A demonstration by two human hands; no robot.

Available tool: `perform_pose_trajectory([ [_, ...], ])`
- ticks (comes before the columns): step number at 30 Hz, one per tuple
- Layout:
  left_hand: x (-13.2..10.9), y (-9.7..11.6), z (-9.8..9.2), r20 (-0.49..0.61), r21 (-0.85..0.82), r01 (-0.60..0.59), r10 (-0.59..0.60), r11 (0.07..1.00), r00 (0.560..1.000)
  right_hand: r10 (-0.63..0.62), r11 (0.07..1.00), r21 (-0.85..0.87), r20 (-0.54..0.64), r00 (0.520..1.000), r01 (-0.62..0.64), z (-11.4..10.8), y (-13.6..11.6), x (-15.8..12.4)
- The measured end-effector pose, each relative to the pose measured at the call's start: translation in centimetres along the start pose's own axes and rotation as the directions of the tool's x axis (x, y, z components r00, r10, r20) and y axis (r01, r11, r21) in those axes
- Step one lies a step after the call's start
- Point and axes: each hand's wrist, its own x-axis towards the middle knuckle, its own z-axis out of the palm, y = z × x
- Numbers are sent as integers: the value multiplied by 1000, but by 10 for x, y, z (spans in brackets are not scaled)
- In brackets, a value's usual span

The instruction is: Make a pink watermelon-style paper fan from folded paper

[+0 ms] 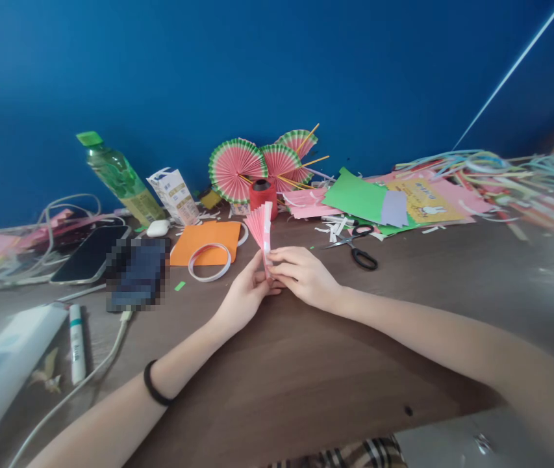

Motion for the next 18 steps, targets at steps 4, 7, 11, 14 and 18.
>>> perform_pose_trajectory([
  [4, -1, -2, 2, -32, 14, -21, 21, 1000, 999, -46, 998, -41, 14, 999, 47, -1, -1, 1],
  [7, -2, -2, 3, -36, 31, -22, 23, 999, 999, -115, 988, -101, 41, 993, 118, -3, -1, 2],
  [11, -2, -3, 2, -29, 66, -21, 23, 998, 999, -193, 961, -182, 92, 977, 207, -4, -1, 3],
  [14, -2, -4, 1, -12, 87, -39, 40, 995, 999, -227, 940, -231, 132, 965, 253, -4, 0, 4],
  [18, -2, -4, 1, -7, 98, -51, 51, 994, 999, -269, 911, -279, 152, 951, 303, -4, 0, 4],
])
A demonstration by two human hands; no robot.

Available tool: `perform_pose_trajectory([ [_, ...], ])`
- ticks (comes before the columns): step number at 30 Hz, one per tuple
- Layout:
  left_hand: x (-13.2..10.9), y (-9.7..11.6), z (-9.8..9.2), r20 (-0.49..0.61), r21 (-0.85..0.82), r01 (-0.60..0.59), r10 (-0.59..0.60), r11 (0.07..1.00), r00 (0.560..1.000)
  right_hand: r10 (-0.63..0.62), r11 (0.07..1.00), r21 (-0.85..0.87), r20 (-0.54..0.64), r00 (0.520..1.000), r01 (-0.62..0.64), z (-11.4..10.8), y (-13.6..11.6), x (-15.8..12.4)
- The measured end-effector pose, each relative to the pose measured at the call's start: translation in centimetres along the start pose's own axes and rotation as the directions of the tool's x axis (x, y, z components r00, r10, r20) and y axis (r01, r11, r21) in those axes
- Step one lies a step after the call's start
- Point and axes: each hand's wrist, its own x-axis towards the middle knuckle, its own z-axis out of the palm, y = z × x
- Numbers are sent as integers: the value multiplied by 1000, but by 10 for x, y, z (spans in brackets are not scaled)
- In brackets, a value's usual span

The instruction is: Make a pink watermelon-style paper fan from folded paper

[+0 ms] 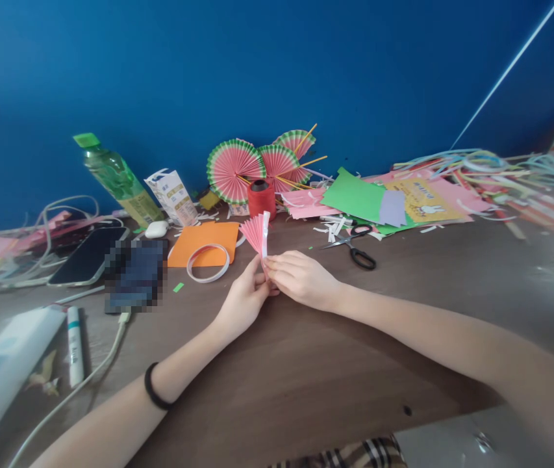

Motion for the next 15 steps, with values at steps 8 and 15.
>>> perform_pose_trajectory([
  [8, -1, 5, 2, 9, 5, 14, -14, 1000, 1000, -26, 999, -20, -10, 1000, 26, 0, -1, 2],
  [15, 0, 5, 2, -1, -14, 33, -33, 999, 999, 13, 999, 37, -14, 1000, -13, -2, 1, 3],
])
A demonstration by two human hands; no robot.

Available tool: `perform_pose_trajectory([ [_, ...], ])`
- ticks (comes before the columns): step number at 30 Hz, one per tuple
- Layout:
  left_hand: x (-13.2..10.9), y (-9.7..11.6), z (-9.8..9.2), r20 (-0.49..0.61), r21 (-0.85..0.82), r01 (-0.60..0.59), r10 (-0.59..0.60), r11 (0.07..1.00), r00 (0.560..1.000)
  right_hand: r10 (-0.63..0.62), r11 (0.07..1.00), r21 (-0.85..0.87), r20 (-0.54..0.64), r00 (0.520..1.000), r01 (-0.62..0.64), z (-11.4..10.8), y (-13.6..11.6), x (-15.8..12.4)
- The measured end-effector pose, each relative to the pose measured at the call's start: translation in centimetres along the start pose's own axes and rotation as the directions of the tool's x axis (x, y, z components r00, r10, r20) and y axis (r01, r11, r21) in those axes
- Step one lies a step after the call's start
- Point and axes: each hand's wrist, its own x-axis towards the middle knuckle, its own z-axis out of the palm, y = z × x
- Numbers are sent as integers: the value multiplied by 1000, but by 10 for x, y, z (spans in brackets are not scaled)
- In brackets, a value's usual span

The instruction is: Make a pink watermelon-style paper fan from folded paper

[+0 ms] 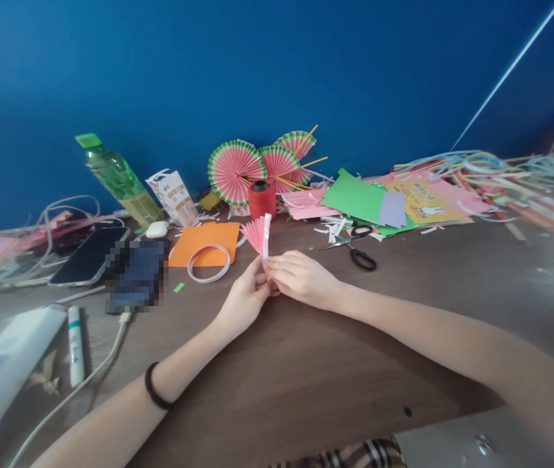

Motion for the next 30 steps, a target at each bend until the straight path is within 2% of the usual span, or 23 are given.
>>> perform_pose_trajectory([
  [7, 1, 0, 0, -38, -24, 30, -31, 999, 999, 19, 992, 123, 22, 1000, -22, 0, 5, -4],
  [15, 0, -1, 0, -19, 18, 15, -15, 1000, 1000, -29, 996, 86, 79, 996, 22, 2, 7, -4],
  [20, 0, -2, 0, -25, 75, -5, 7, 997, 1000, -54, 998, 43, 49, 997, 52, 0, 5, -2],
  [25, -2, 0, 0, 9, 57, -14, 13, 998, 1000, -47, 999, 6, 18, 999, 47, 0, 3, 1],
  [30, -2, 3, 2, -13, 36, 17, -17, 999, 1000, 47, 991, 127, -31, 998, -43, 3, 4, -1],
])
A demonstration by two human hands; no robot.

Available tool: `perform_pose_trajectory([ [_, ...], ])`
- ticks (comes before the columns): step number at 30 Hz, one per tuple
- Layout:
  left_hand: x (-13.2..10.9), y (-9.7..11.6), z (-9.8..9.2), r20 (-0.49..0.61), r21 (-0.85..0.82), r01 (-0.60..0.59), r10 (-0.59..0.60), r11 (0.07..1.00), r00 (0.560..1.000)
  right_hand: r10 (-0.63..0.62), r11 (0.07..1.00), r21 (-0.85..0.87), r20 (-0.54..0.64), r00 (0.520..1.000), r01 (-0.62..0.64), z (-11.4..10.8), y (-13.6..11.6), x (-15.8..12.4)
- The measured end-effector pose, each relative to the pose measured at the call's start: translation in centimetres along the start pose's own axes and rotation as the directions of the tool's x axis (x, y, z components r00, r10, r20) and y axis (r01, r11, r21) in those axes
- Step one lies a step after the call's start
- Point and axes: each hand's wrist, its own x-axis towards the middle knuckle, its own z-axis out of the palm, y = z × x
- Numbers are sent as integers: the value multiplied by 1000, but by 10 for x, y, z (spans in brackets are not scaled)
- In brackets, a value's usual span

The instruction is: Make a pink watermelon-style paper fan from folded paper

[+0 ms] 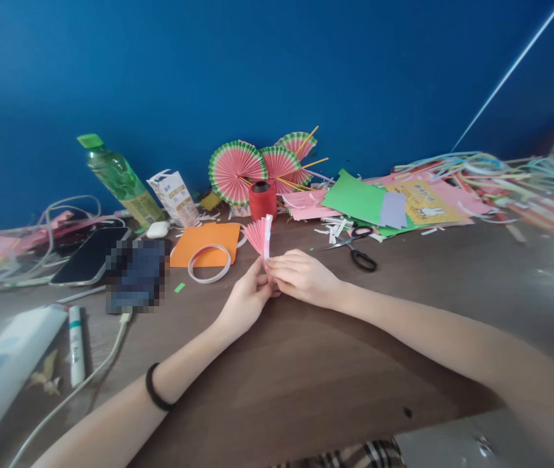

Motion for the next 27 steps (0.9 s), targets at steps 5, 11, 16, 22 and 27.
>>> perform_pose_trajectory([
  [5, 2, 1, 1, -20, -78, 32, -34, 996, 999, 116, 980, 163, -15, 993, -112, 2, 2, -4],
  [11, 3, -2, 0, -27, -74, 22, -24, 997, 999, 37, 995, 90, 57, 998, -42, -1, 4, -3],
  [16, 2, -4, 0, -24, -19, -5, 5, 1000, 1000, 2, 1000, -13, 105, 995, -1, -1, 2, 0],
  [22, 2, -2, 1, -7, -8, 1, -1, 1000, 1000, 48, 995, 88, 4, 999, -49, 2, 2, -2],
  [27, 3, -1, 1, -20, -39, 5, -6, 999, 1000, 122, 978, 170, 13, 992, -123, 5, 3, -6],
])
